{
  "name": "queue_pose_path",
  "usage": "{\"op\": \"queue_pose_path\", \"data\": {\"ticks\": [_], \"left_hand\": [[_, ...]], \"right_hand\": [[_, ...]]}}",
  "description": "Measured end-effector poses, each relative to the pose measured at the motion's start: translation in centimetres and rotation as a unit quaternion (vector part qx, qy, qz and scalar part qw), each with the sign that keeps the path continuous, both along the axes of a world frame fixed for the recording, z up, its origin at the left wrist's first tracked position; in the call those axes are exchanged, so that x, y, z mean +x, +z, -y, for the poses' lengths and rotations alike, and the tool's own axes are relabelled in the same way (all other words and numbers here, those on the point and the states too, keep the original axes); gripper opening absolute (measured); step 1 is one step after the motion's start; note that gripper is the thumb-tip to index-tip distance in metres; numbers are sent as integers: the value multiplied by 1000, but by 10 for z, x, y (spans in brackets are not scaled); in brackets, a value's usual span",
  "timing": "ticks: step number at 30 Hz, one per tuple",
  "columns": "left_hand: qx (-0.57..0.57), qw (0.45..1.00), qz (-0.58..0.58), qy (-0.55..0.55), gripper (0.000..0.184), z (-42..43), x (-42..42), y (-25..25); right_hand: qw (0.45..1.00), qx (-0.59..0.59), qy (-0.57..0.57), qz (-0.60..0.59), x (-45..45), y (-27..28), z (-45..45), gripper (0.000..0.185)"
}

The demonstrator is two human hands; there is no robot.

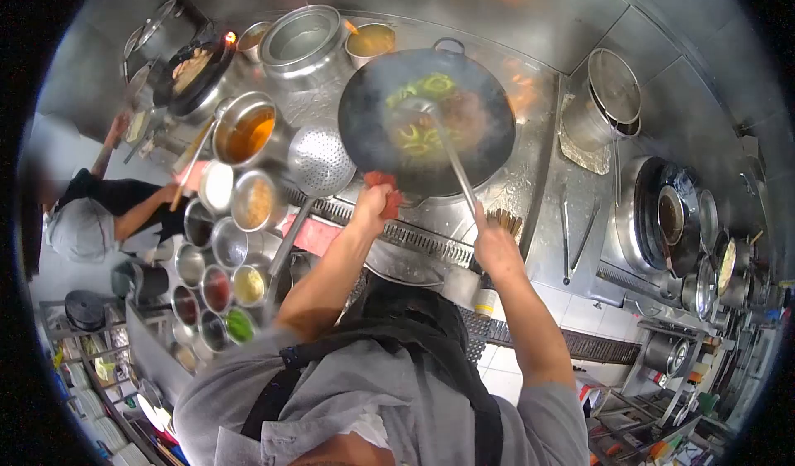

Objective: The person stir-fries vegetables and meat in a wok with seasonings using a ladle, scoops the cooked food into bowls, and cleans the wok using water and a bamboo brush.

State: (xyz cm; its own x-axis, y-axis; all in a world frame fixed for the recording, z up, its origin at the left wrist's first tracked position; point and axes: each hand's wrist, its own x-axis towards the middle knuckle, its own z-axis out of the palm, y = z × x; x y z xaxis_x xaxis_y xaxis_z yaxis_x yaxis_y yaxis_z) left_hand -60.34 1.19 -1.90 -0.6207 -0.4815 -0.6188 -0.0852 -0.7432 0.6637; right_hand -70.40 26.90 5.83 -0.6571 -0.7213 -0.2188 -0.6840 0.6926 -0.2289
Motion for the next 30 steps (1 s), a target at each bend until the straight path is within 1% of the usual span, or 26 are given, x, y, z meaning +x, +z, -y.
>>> {"op": "queue_pose_path", "data": {"ticks": [1,2,3,5,6,7,8,9,11,12,13,15,16,17,18,19,20,21,22,23,24,26,27,28,29,30], "left_hand": [[-28,998,7,51,20,-6,8,-1],[-28,998,40,36,23,8,5,-12],[-51,999,10,-16,22,34,-1,-44],[-54,997,-42,-45,13,32,-1,-26],[-59,995,-53,-53,13,33,-18,-11],[-65,997,-19,-33,13,24,-18,-4],[-66,997,28,-14,13,10,1,-6],[-46,996,18,-68,20,28,-7,-30],[-52,998,-10,-40,21,24,0,-20],[-72,997,27,-10,19,15,3,-7],[-70,997,34,-18,19,21,5,-13],[-19,998,22,-57,18,35,-1,-26],[5,997,67,-49,20,38,-8,-22],[5,997,63,-50,20,37,-7,-20],[-18,998,26,-47,19,38,-4,-24],[-39,998,-8,-45,18,37,3,-26],[-29,997,-40,-58,24,35,16,-29],[-18,995,-85,-40,26,18,40,-13],[-6,992,-128,-21,27,-7,74,25],[-21,992,-120,-22,26,-19,90,65],[-36,993,-112,-24,24,-30,106,105],[-23,993,-112,-20,21,-26,107,86],[-15,994,-106,-5,19,-9,81,61],[-20,996,-79,-32,11,1,65,53],[-23,996,-83,-30,11,7,57,47],[-32,997,-61,-44,9,10,57,40]], "right_hand": [[999,-2,13,34,12,6,-6,67],[998,-35,9,42,15,3,-22,69],[997,-58,14,44,13,10,-32,69],[999,-42,0,24,-1,10,-26,70],[999,-46,-8,12,-16,10,-10,70],[999,-22,-20,16,-16,5,10,71],[999,9,-31,31,-1,-6,22,71],[999,35,-36,19,4,-17,34,72],[1000,-8,-8,-5,20,-16,18,70],[999,-5,-30,30,28,0,5,69],[998,-61,-12,-11,30,-14,-20,68],[998,47,-36,-2,19,14,-33,68],[998,44,-38,-12,8,19,-35,68],[999,17,-31,-31,4,23,-39,68],[999,-10,-22,-46,5,24,-42,68],[999,-7,-24,-44,17,35,-48,68],[998,-20,-31,-41,32,53,-62,69],[998,-33,-35,-39,46,76,-74,71],[999,-29,-26,-19,66,105,-95,71],[999,-31,-16,3,79,126,-109,71],[999,-35,-12,1,71,131,-107,71],[989,-13,-60,138,88,130,-116,72],[992,-18,-57,110,91,132,-90,70],[996,-62,-8,68,79,102,-88,69],[997,-54,-10,47,69,79,-77,69],[998,-45,-13,32,62,62,-65,69]]}}
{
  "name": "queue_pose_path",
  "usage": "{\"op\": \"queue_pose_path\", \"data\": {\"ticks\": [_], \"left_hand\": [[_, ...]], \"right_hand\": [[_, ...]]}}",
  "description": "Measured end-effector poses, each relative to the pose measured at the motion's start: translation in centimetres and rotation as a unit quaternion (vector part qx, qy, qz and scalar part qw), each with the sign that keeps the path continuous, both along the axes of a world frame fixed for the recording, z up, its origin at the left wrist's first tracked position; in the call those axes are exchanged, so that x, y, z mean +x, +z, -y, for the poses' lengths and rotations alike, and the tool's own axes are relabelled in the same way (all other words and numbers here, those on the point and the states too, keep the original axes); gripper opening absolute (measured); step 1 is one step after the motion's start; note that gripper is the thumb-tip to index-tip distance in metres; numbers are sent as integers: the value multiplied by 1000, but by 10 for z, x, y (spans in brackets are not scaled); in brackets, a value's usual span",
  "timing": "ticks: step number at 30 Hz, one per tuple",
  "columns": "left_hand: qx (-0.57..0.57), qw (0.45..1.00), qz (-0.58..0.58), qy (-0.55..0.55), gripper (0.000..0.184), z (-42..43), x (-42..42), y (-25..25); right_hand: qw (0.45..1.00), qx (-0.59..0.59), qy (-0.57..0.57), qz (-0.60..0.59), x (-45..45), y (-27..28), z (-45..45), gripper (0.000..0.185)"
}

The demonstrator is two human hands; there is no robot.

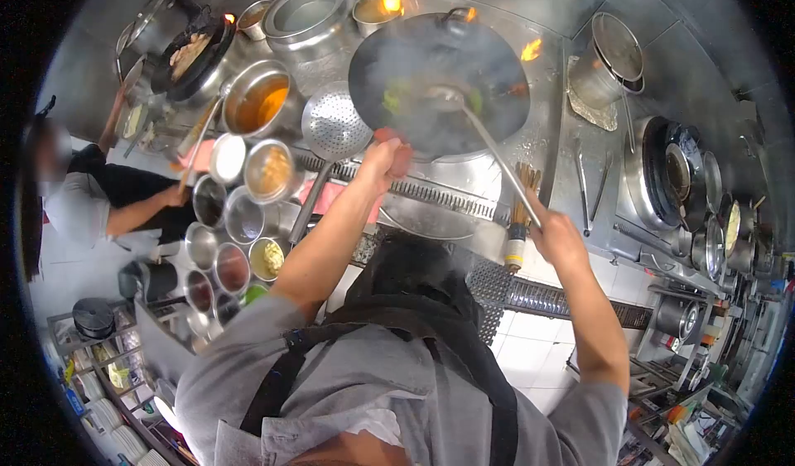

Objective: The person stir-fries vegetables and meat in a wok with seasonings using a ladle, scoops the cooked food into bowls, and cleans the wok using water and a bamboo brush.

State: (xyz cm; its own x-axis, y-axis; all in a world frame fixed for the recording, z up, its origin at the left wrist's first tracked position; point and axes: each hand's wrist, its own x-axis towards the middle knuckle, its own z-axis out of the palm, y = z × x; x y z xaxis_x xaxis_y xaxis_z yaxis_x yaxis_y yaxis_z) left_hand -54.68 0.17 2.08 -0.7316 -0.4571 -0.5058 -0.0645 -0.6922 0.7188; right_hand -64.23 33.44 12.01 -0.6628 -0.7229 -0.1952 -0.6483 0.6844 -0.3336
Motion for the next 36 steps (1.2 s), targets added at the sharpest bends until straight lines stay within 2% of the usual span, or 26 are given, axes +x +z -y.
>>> {"op": "queue_pose_path", "data": {"ticks": [1,2,3,5,6,8,10,11,12,13,14,16,19,21,22,23,24,25,26,27,28,31,32,33,35,36], "left_hand": [[-14,999,25,-17,7,3,3,-11],[-18,999,14,-32,21,8,13,-29],[-20,999,22,-41,21,1,28,-44],[4,999,48,-1,27,-29,68,-55],[10,996,83,-20,25,-46,96,-40],[15,993,115,-33,24,-54,104,-8],[-3,998,-22,55,16,-42,84,6],[73,994,-75,-21,10,-16,72,-8],[45,999,-17,-1,8,-14,46,12],[17,999,41,19,7,-16,24,32],[14,999,38,19,7,-11,15,35],[6,998,39,-52,7,-7,8,22],[23,999,-10,-33,8,-26,47,-31],[0,999,6,-31,10,-58,102,-7],[-11,999,-1,-39,10,-50,85,10],[-32,999,-1,-14,11,-49,84,23],[-48,999,6,13,12,-52,90,36],[2,999,24,35,12,-43,60,55],[32,998,43,42,10,-32,30,50],[-18,999,4,-38,10,-14,14,25],[-13,997,17,-71,4,-6,0,11],[-3,998,43,-53,4,-15,6,-30],[26,997,-9,-73,4,-23,31,-50],[28,995,-51,-85,18,-27,65,-74],[4,1000,8,-18,19,-55,82,-9],[-8,999,38,14,20,-70,91,25]], "right_hand": [[1000,19,-19,-9,-6,-11,16,70],[998,40,-45,-14,-3,-22,24,71],[998,38,-53,-5,8,-36,22,71],[992,-83,-69,-64,20,-52,20,70],[992,-72,-97,-44,35,-38,19,70],[979,-162,-114,-40,56,-43,3,71],[970,-208,-120,-29,78,-47,-11,71],[964,-206,-164,24,85,-41,-13,69],[954,-204,-208,73,89,-36,-15,68],[950,-231,-203,54,92,-44,-21,64],[947,-225,-218,64,94,-40,-21,63],[943,-217,-238,81,100,-40,-22,61],[933,-237,-259,81,108,-45,-35,56],[928,-309,-210,-19,115,-44,-43,51],[928,-322,-166,-82,111,-56,-51,49],[929,-321,-168,-75,111,-54,-49,49],[929,-298,-218,9,115,-47,-49,49],[920,-278,-264,81,112,-42,-46,50],[918,-287,-262,79,105,-43,-41,50],[930,-285,-228,40,97,-44,-38,51],[929,-279,-236,60,90,-45,-35,51],[927,-245,-266,95,85,-35,-30,53],[928,-218,-282,107,83,-31,-32,54],[928,-221,-282,103,82,-33,-41,54],[931,-301,-205,1,86,-44,-52,54],[927,-275,-248,57,88,-36,-52,54]]}}
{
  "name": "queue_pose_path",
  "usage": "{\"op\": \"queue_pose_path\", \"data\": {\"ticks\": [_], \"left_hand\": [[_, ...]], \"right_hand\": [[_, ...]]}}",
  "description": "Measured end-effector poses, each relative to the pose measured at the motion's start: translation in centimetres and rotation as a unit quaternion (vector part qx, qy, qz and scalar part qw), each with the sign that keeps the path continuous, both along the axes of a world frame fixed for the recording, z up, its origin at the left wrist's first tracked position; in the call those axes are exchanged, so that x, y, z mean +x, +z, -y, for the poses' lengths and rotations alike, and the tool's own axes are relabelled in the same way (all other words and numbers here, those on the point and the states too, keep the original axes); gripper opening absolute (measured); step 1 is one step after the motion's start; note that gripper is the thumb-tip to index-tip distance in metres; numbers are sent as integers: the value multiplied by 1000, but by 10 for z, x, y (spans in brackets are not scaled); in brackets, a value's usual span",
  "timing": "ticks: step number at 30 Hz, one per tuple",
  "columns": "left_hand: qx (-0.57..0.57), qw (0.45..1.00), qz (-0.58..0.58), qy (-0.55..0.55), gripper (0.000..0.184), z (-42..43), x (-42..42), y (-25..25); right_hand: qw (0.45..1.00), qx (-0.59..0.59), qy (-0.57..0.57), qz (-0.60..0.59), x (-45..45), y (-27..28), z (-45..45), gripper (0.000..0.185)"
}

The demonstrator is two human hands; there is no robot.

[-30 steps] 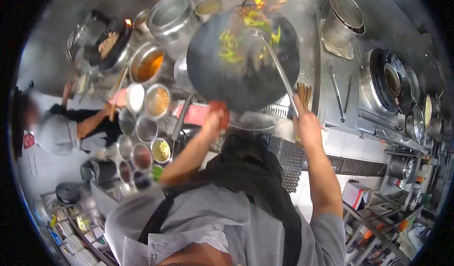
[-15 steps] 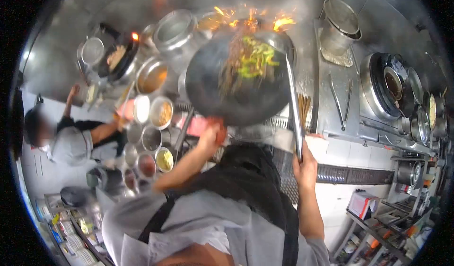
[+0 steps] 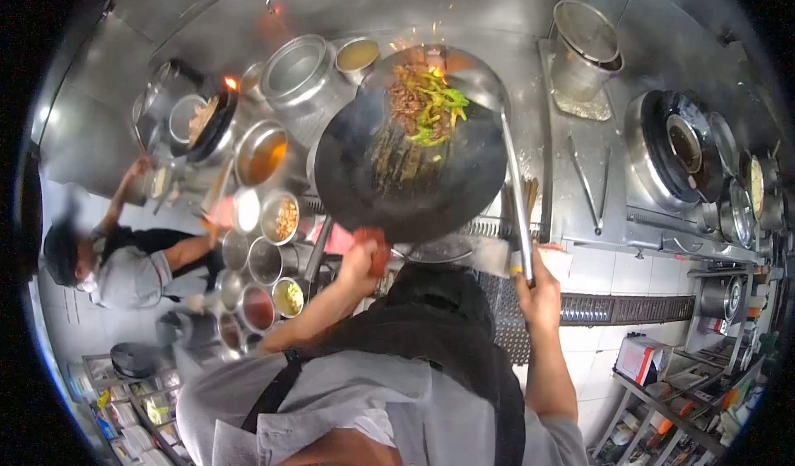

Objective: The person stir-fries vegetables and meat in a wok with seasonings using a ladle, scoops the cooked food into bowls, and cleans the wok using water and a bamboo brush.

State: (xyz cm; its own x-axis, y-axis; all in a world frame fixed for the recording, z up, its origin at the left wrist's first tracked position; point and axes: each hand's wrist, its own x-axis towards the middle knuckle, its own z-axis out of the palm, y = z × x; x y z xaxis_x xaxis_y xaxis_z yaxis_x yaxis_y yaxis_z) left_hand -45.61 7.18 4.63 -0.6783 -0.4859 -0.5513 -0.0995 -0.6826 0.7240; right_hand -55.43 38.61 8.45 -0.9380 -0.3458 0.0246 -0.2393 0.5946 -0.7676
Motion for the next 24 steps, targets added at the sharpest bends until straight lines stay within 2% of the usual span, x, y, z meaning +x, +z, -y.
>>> {"op": "queue_pose_path", "data": {"ticks": [1,2,3,4,5,7,8,9,10,11,13,15,16,17,19,20,22,23,24], "left_hand": [[-9,999,-32,13,19,10,-5,8],[16,999,-35,0,14,31,-27,5],[43,998,-44,33,12,39,-59,11],[15,1000,-17,2,10,45,-82,14],[20,998,-15,-63,10,56,-94,0],[15,997,31,-69,16,68,-109,-52],[19,997,33,-71,16,66,-95,-72],[27,996,-26,-76,18,58,-68,-90],[33,992,-89,-78,20,44,-46,-99],[-17,996,-44,71,22,7,-35,-51],[-26,999,-4,39,21,1,-30,2],[46,997,-17,56,20,35,-61,1],[24,998,-51,0,17,56,-83,-27],[27,999,-19,34,15,56,-104,-24],[23,999,-25,5,16,66,-121,-47],[26,999,-27,9,16,69,-125,-60],[24,999,-13,21,17,72,-133,-68],[24,999,-16,23,17,72,-137,-68],[21,999,-18,35,18,71,-138,-69]], "right_hand": [[998,-39,-28,41,1,-13,-3,55],[998,-26,-20,45,1,-9,-1,55],[999,-17,-14,35,-8,-4,5,55],[999,-16,-10,30,-16,-5,9,55],[1000,18,-4,19,-22,-9,11,54],[999,53,-1,9,-28,-6,19,52],[998,38,-7,48,-29,3,25,52],[996,24,-15,85,-32,10,25,52],[999,39,5,24,-35,0,17,54],[999,42,-3,28,-33,9,16,54],[1000,5,27,-14,-40,6,11,54],[999,22,37,-7,-51,11,19,55],[998,38,53,-25,-59,17,28,55],[996,64,52,-14,-69,21,37,56],[991,94,92,-32,-91,28,61,56],[990,98,96,-34,-103,22,72,56],[969,106,159,-154,-129,0,95,56],[969,106,161,-157,-138,-7,109,56],[956,181,179,-144,-144,-13,124,57]]}}
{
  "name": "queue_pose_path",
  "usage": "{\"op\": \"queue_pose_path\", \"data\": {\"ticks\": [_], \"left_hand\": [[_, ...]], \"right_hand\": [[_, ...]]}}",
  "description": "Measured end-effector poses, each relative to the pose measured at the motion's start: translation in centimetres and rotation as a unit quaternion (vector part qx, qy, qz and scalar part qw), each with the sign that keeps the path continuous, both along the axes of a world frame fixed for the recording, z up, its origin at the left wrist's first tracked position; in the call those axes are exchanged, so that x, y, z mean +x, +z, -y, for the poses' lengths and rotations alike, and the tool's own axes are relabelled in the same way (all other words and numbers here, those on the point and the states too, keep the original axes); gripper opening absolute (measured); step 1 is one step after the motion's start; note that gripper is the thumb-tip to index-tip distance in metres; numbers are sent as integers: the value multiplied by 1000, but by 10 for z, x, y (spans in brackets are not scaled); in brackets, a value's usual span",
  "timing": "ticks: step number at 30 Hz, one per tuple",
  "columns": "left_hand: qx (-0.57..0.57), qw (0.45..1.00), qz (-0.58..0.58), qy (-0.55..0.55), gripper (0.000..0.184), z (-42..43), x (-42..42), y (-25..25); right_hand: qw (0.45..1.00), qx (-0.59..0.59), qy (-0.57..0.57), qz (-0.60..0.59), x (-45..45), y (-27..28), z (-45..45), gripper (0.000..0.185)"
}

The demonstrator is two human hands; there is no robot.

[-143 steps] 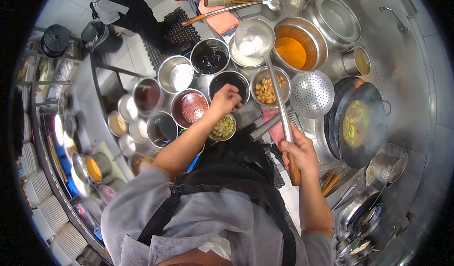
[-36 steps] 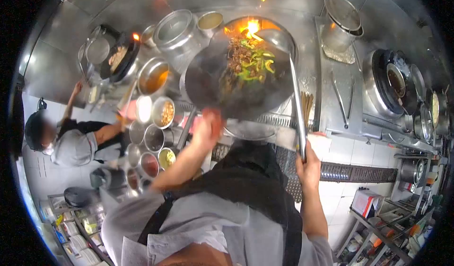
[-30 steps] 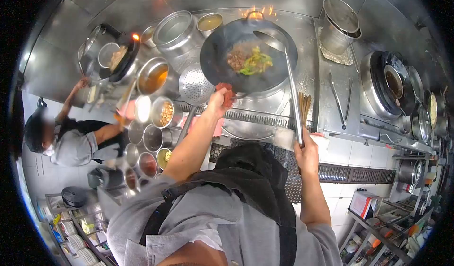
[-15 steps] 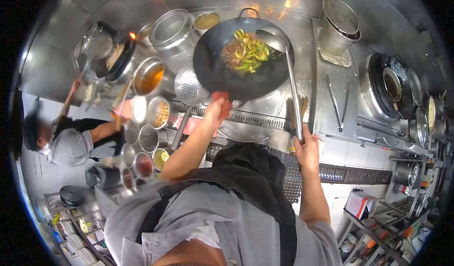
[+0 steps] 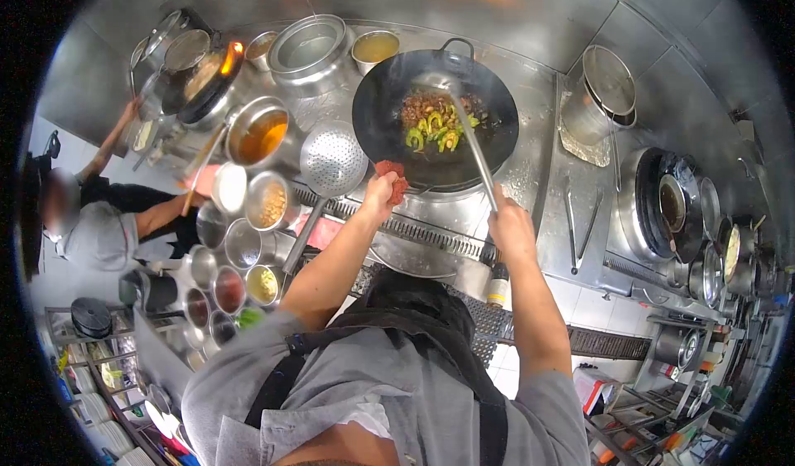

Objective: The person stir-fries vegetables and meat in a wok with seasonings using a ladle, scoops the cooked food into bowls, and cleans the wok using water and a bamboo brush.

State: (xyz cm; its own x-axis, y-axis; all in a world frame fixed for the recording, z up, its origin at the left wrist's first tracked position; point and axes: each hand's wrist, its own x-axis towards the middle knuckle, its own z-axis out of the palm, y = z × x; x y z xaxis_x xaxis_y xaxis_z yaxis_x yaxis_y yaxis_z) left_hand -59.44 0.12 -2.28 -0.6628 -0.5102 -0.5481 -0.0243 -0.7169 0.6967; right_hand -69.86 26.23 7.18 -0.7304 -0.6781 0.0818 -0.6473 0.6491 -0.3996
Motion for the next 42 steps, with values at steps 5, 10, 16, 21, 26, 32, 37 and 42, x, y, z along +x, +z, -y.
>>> {"op": "queue_pose_path", "data": {"ticks": [5,10,16,21,26,32,37,42], "left_hand": [[-7,1000,-24,-16,18,4,3,-2],[-2,1000,-16,-19,19,4,3,-5],[-16,999,-7,-37,20,6,2,8],[12,998,41,-54,18,12,1,11],[8,994,-104,-41,17,-24,54,17],[54,994,-84,-44,14,-27,58,45],[4,996,-15,-93,17,-10,46,-9],[11,992,50,-112,38,-50,145,5]], "right_hand": [[984,176,35,5,-18,11,-20,55],[996,84,-2,-8,-29,-2,-13,56],[993,108,26,28,5,-14,9,60],[987,133,90,3,10,31,-62,65],[988,154,26,13,61,87,-127,69],[982,98,-11,164,82,112,-124,64],[994,86,-32,65,57,11,-57,66],[991,-51,-96,81,113,4,-72,66]]}}
